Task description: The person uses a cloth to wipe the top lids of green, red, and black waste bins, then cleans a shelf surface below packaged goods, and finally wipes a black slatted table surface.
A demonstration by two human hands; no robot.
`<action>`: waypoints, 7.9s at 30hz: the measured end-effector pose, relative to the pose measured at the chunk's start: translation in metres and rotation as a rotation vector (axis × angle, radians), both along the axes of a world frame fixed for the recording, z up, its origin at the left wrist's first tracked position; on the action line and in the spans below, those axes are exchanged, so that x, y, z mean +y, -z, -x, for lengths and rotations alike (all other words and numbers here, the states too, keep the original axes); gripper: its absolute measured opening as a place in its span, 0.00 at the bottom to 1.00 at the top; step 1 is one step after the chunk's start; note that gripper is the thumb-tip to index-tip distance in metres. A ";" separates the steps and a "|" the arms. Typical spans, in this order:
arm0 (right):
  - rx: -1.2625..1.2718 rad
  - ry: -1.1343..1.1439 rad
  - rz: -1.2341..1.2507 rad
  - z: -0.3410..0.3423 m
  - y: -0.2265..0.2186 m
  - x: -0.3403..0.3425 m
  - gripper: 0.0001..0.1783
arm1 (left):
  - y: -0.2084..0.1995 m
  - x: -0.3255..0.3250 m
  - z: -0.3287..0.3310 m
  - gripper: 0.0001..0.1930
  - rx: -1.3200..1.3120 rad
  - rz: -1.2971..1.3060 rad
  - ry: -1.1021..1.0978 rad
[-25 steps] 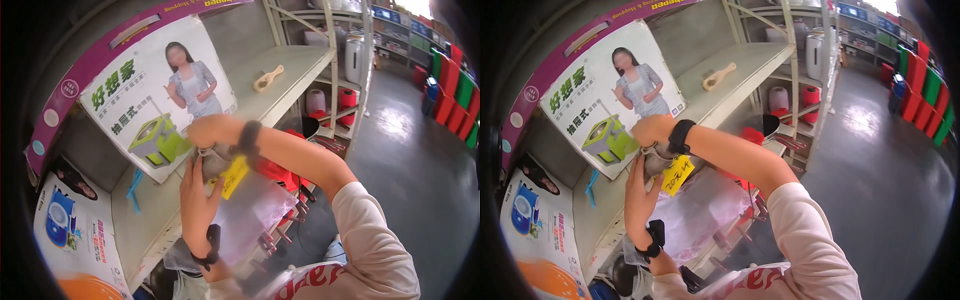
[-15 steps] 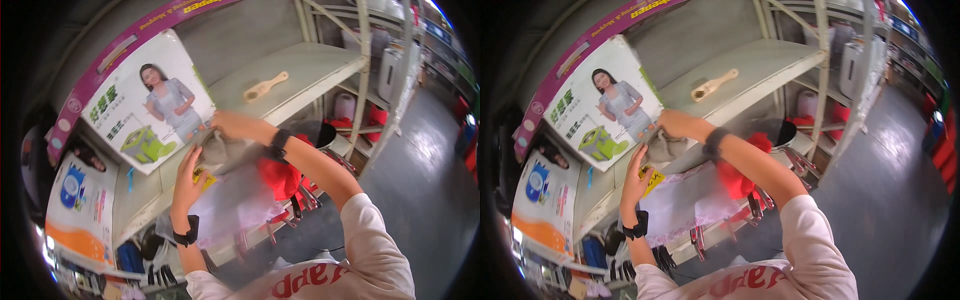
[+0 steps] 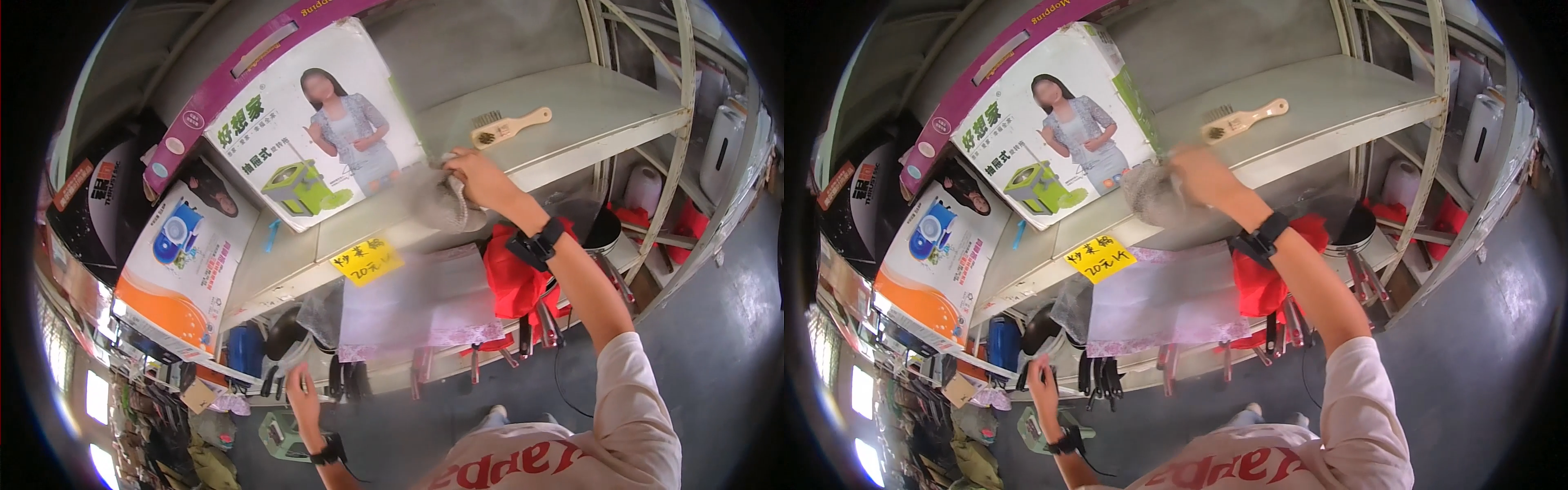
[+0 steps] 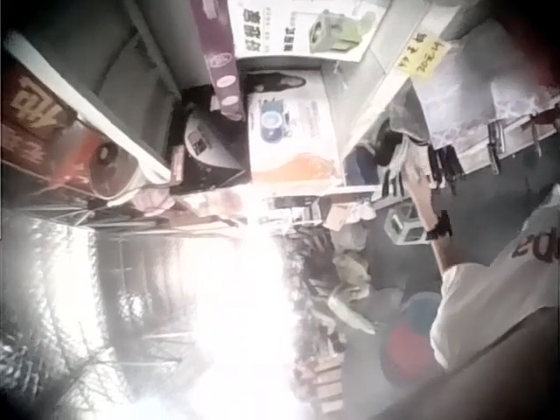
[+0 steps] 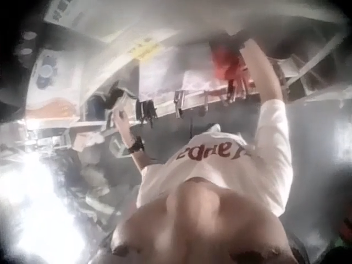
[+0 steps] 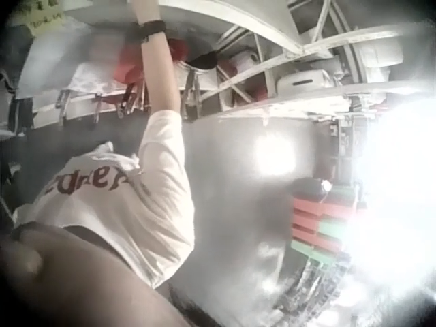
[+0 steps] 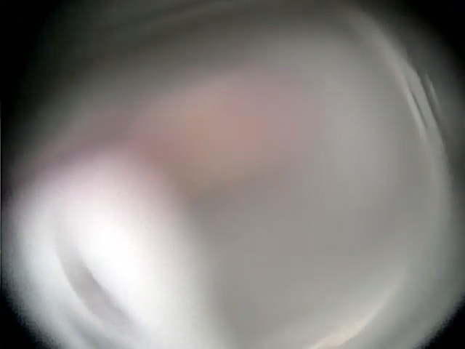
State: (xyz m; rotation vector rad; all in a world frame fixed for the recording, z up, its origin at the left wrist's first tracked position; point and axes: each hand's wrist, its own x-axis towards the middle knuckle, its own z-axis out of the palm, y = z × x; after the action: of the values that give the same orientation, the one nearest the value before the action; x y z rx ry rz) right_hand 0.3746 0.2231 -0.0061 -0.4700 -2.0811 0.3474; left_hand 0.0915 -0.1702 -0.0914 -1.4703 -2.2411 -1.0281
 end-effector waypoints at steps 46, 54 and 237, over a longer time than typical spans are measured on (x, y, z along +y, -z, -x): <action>0.106 0.054 -0.164 -0.207 0.010 0.091 0.12 | -0.070 0.338 -0.322 0.19 0.327 -0.232 0.606; 0.035 0.100 -0.087 -0.228 0.006 0.100 0.12 | -0.025 0.163 -0.219 0.11 0.258 0.101 0.094; 1.567 1.579 0.540 -0.739 0.252 -0.235 0.14 | 0.167 0.293 -0.991 0.28 -0.663 1.471 2.179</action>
State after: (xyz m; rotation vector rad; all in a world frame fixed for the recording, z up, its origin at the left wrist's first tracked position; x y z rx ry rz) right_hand 1.1140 -0.0119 -0.2578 -1.3561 0.2020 0.1409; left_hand 1.0822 0.1226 -0.2582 1.5628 -0.0288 -0.2382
